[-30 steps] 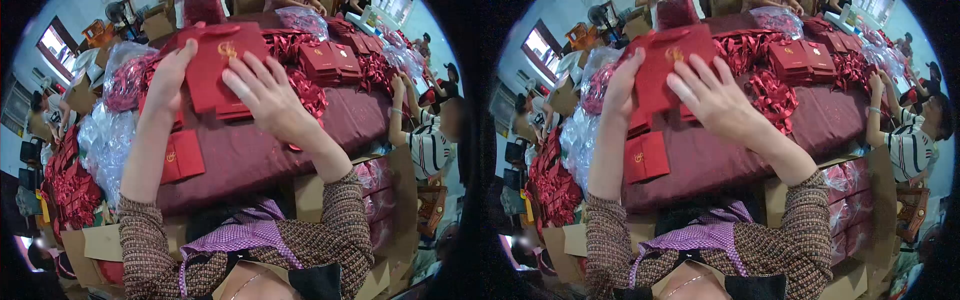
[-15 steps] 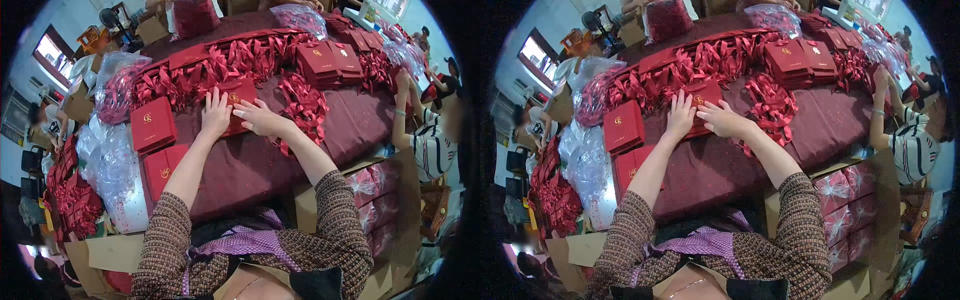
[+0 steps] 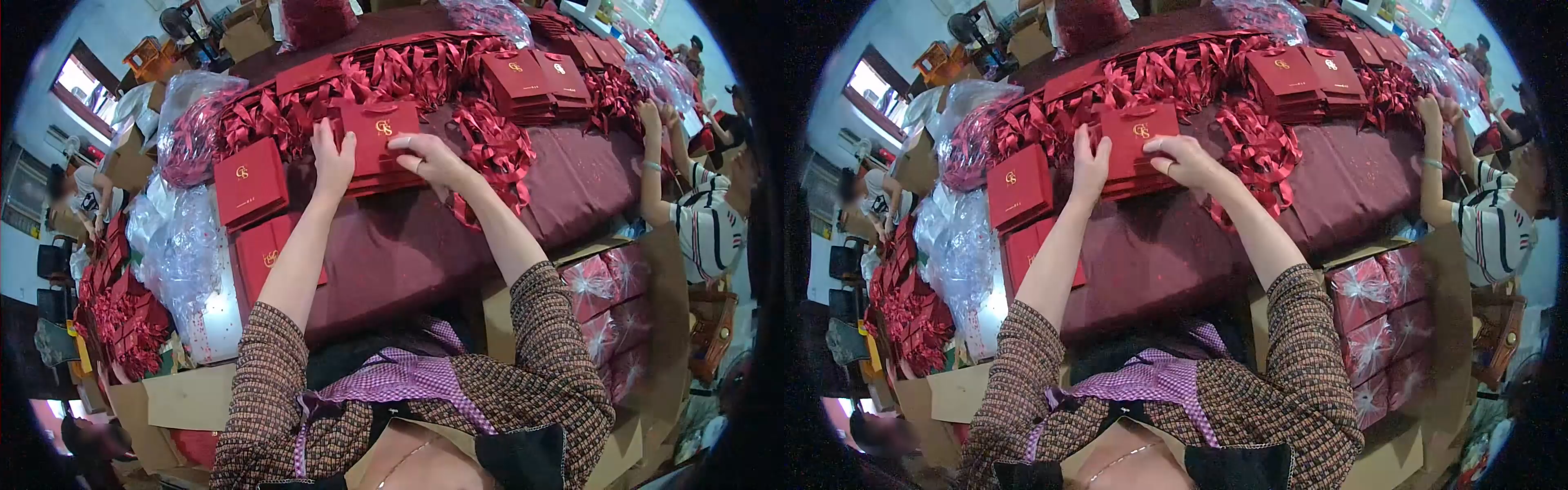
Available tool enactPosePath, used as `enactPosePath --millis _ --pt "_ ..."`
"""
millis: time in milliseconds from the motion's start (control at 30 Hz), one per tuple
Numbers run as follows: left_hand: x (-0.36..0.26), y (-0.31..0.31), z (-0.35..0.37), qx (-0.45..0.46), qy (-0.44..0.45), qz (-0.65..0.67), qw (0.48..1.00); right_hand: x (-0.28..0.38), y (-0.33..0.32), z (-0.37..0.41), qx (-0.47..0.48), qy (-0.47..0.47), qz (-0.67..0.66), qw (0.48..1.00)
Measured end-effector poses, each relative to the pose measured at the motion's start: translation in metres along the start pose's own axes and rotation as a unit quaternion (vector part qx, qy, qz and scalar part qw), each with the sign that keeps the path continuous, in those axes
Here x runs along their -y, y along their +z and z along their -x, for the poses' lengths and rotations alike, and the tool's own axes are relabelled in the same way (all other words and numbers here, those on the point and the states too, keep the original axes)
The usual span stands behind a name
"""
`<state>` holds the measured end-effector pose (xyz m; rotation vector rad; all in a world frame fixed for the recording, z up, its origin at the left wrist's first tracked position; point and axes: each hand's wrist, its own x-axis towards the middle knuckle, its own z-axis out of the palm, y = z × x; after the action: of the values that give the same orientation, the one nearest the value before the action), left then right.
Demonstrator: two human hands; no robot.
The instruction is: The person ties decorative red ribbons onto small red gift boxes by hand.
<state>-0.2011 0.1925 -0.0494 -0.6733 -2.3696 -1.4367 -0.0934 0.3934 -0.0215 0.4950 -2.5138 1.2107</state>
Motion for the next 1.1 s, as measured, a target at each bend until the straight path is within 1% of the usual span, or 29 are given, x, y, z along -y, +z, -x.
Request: enactPosePath --millis 33,67,100,133,200,267,300,333,367,400,433,500,533,567,600,633,667,700,733,767,800,833,867,900,933,967,1033,1067,1100 --pt "-0.005 -0.003 0.004 -0.004 -0.001 0.0 1.0 0.004 -0.002 0.0 -0.036 0.039 -0.058 0.997" --pt "-0.011 -0.007 0.007 -0.002 -0.087 0.099 0.991 0.008 -0.002 0.001 -0.096 0.048 -0.083 0.991" --pt "-0.014 -0.009 0.01 0.0 -0.17 0.197 0.966 0.012 -0.003 0.001 -0.157 0.057 -0.108 0.98" --pt "-0.027 -0.015 0.017 0.002 -0.199 0.221 0.955 0.0 0.002 -0.008 -0.238 0.034 -0.116 0.964" --pt "0.005 -0.008 0.021 0.011 -0.21 0.258 0.943 0.0 0.004 -0.01 -0.296 0.097 -0.171 0.934" --pt "0.01 -0.004 0.023 0.015 -0.224 0.259 0.939 -0.024 0.01 -0.017 -0.303 0.163 -0.087 0.935" --pt "-0.012 -0.004 0.027 -0.004 -0.236 0.296 0.925 -0.018 0.011 -0.021 -0.307 0.196 -0.053 0.93" --pt "-0.024 -0.005 0.029 -0.024 -0.249 0.333 0.909 -0.017 0.012 -0.026 -0.304 0.221 -0.068 0.924" --pt "-0.027 -0.007 0.025 0.034 -0.216 0.369 0.903 -0.023 0.015 -0.031 -0.262 0.246 -0.096 0.928" --pt "-0.025 -0.004 0.02 0.033 -0.216 0.368 0.904 -0.022 0.016 -0.037 -0.218 0.27 -0.124 0.93" --pt "-0.023 -0.001 0.015 0.042 -0.198 0.341 0.918 -0.008 0.023 -0.035 -0.209 0.266 -0.04 0.94" --pt "-0.018 0.006 0.008 0.063 -0.164 0.285 0.942 -0.019 0.027 -0.036 -0.194 0.231 -0.051 0.952" --pt "-0.016 0.011 0.008 0.076 -0.149 0.256 0.952 -0.02 0.027 -0.033 -0.211 0.233 -0.076 0.946" --pt "-0.013 0.015 0.012 0.09 -0.135 0.227 0.96 -0.022 0.026 -0.032 -0.202 0.236 -0.053 0.949" --pt "-0.031 0.009 0.016 0.071 -0.142 0.187 0.969 -0.028 0.026 -0.032 -0.192 0.241 -0.03 0.951" --pt "-0.032 0.008 0.017 0.061 -0.129 0.182 0.973 -0.028 0.023 -0.032 -0.188 0.23 -0.028 0.955" --pt "-0.032 0.006 0.016 0.055 -0.117 0.177 0.976 -0.03 0.016 -0.03 -0.183 0.239 -0.048 0.952" --pt "-0.034 0.001 0.014 0.063 -0.091 0.201 0.973 -0.038 0.009 -0.029 -0.192 0.232 0.028 0.953" --pt "-0.015 0.009 0.013 -0.023 -0.081 0.095 0.992 -0.046 0.005 -0.026 -0.243 0.204 -0.08 0.945" --pt "-0.043 -0.022 0.008 0.092 -0.088 0.16 0.979 -0.033 -0.011 -0.019 -0.262 0.17 -0.009 0.95" --pt "-0.034 -0.028 0.007 0.038 -0.06 0.124 0.99 -0.006 -0.028 -0.007 -0.259 0.171 0.001 0.951" --pt "-0.078 -0.05 0.022 0.015 -0.076 0.192 0.978 0.026 -0.042 0.007 -0.234 0.201 -0.001 0.951" --pt "-0.084 -0.07 0.027 -0.007 -0.034 0.121 0.992 0.041 -0.047 0.023 -0.202 0.189 -0.004 0.961" --pt "-0.082 -0.086 0.034 -0.034 -0.011 0.135 0.99 0.052 -0.049 0.037 -0.169 0.173 -0.009 0.97" --pt "-0.084 -0.11 0.042 -0.043 -0.027 0.22 0.974 0.058 -0.043 0.055 -0.148 0.141 -0.009 0.979" --pt "-0.099 -0.126 0.054 -0.107 -0.025 0.198 0.974 0.064 -0.034 0.071 -0.126 0.104 -0.013 0.986" --pt "-0.081 -0.162 0.071 -0.225 -0.056 0.269 0.935 0.074 -0.02 0.094 -0.08 0.147 0.189 0.968" --pt "-0.054 -0.181 0.079 -0.266 -0.064 0.253 0.928 0.078 -0.008 0.101 -0.159 0.11 0.247 0.95" --pt "-0.04 -0.197 0.09 -0.278 -0.081 0.196 0.937 0.078 -0.003 0.105 -0.178 0.119 0.272 0.938"
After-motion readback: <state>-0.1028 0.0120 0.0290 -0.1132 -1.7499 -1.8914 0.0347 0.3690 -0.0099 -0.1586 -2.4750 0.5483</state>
